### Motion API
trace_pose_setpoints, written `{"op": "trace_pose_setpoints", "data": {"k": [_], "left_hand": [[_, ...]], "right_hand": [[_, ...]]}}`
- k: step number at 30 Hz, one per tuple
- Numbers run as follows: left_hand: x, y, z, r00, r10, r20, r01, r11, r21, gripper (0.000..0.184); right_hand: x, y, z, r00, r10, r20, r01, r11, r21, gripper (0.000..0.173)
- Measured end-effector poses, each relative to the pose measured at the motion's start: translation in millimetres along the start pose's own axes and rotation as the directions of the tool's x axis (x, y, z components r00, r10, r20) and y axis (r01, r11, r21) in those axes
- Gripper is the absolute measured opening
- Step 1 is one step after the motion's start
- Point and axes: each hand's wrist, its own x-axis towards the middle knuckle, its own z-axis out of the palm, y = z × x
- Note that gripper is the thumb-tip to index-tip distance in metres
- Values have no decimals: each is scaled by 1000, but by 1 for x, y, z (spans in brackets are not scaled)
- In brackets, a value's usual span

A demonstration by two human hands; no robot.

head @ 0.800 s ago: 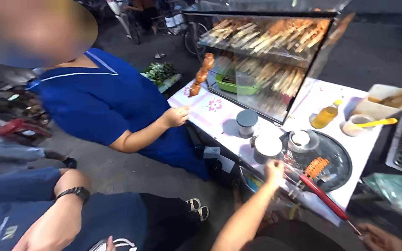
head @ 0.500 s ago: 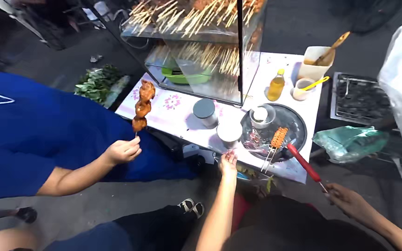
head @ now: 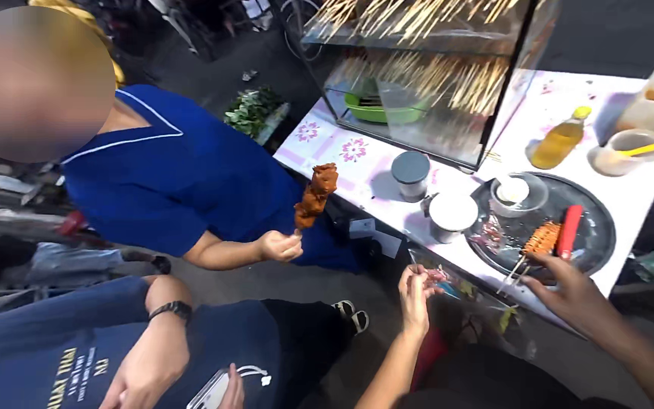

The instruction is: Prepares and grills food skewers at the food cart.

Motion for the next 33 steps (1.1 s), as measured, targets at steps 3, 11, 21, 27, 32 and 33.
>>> {"op": "trace_pose_setpoints", "data": {"k": [3,11,21,27,32,33], "left_hand": [[-8,4,-35,997,11,-78,-11,1000,0,22],[-40,23,-109,941,58,-334,-78,996,-49,26],[-48,36,-142,909,11,-417,-76,987,-141,22],[-36,29,-145,908,-36,-416,-21,991,-131,16],[-27,38,-134,920,-59,-387,33,997,-75,18],[-25,33,-133,928,-24,-372,7,999,-47,20]], "right_hand": [[42,-94,45,917,-305,259,192,903,386,37],[95,-265,191,752,-463,469,22,729,684,60],[90,-322,245,915,-399,57,168,507,845,44],[88,-320,223,935,-339,-100,250,436,865,29],[86,-319,195,880,-444,-170,404,508,761,26],[86,-318,188,865,-469,-178,435,524,732,26]]}}
